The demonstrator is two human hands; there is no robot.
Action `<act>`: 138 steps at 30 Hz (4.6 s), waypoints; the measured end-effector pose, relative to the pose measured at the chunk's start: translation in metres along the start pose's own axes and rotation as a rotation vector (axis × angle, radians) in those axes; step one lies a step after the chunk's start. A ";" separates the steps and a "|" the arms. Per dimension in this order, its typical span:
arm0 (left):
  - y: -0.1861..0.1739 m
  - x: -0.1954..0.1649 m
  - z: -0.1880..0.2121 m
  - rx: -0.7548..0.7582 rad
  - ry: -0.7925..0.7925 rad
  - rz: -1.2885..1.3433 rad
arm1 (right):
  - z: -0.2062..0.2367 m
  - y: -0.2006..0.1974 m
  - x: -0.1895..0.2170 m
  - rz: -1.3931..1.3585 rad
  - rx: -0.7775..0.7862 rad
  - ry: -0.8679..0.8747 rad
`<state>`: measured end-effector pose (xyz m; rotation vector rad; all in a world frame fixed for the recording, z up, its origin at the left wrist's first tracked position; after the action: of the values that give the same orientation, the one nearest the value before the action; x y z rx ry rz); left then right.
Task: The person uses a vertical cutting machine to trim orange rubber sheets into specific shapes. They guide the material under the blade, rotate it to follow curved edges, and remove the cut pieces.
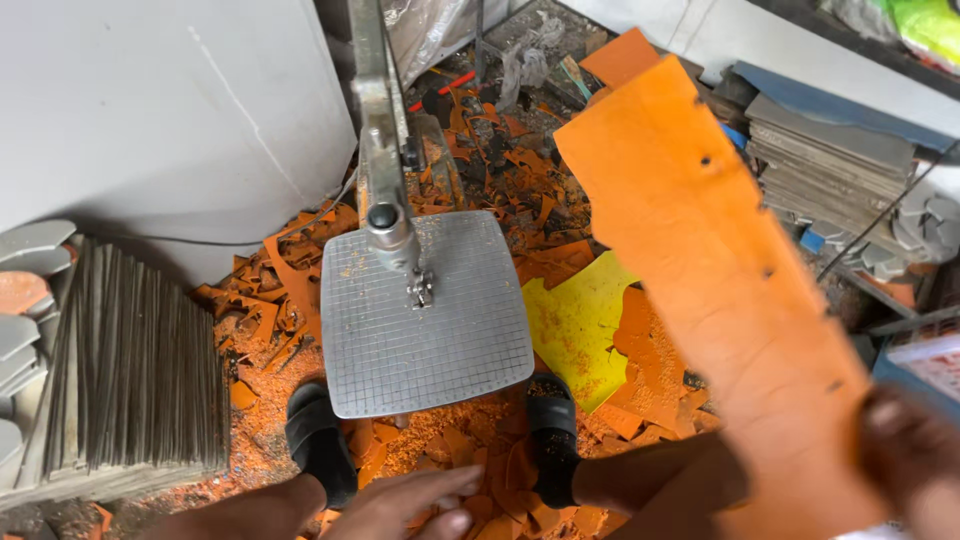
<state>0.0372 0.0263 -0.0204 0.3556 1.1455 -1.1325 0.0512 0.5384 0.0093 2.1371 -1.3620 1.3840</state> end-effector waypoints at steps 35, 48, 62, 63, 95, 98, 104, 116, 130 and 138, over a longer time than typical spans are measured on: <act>-0.073 -0.049 0.050 -0.601 0.238 -0.414 | 0.120 0.185 0.068 -0.455 1.056 0.829; -0.065 -0.021 0.011 -0.740 0.206 -0.784 | 0.114 0.222 0.082 -0.542 1.102 0.769; 0.006 -0.008 -0.006 -0.913 0.569 0.917 | 0.246 0.155 0.059 -0.534 1.424 0.783; 0.000 -0.006 0.007 -0.962 0.552 0.819 | 0.236 0.147 0.051 -0.266 1.660 0.817; -0.022 0.032 0.117 -0.656 -0.500 -0.478 | 0.152 0.258 0.225 0.213 1.244 -0.576; -0.021 0.039 0.102 -0.602 -0.550 -0.493 | 0.154 0.273 0.210 0.295 1.287 -0.566; -0.016 0.048 0.089 -0.565 -0.621 -0.464 | 0.150 0.276 0.190 0.224 1.270 -0.526; -0.045 0.056 0.103 -0.782 -0.287 -0.583 | 0.164 0.282 0.206 0.220 1.193 -0.491; -0.092 0.061 0.098 -0.790 -0.220 -0.610 | 0.175 0.288 0.210 0.276 1.071 -0.555; -0.082 0.051 0.092 -0.795 -0.298 -0.572 | 0.175 0.294 0.211 0.278 1.083 -0.545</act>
<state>0.0149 -0.1035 0.0003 -0.7725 1.3593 -1.0579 -0.0620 0.1526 0.0151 3.2949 -1.2204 2.0678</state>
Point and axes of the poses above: each hand's wrist, its own z-axis away from the middle knuckle, its own y-axis out of the palm, x = y × z, the point moved 5 cm from there along -z, towards the middle knuckle, and after that the axes turned 12 degrees about x, right-handed, at the moved point
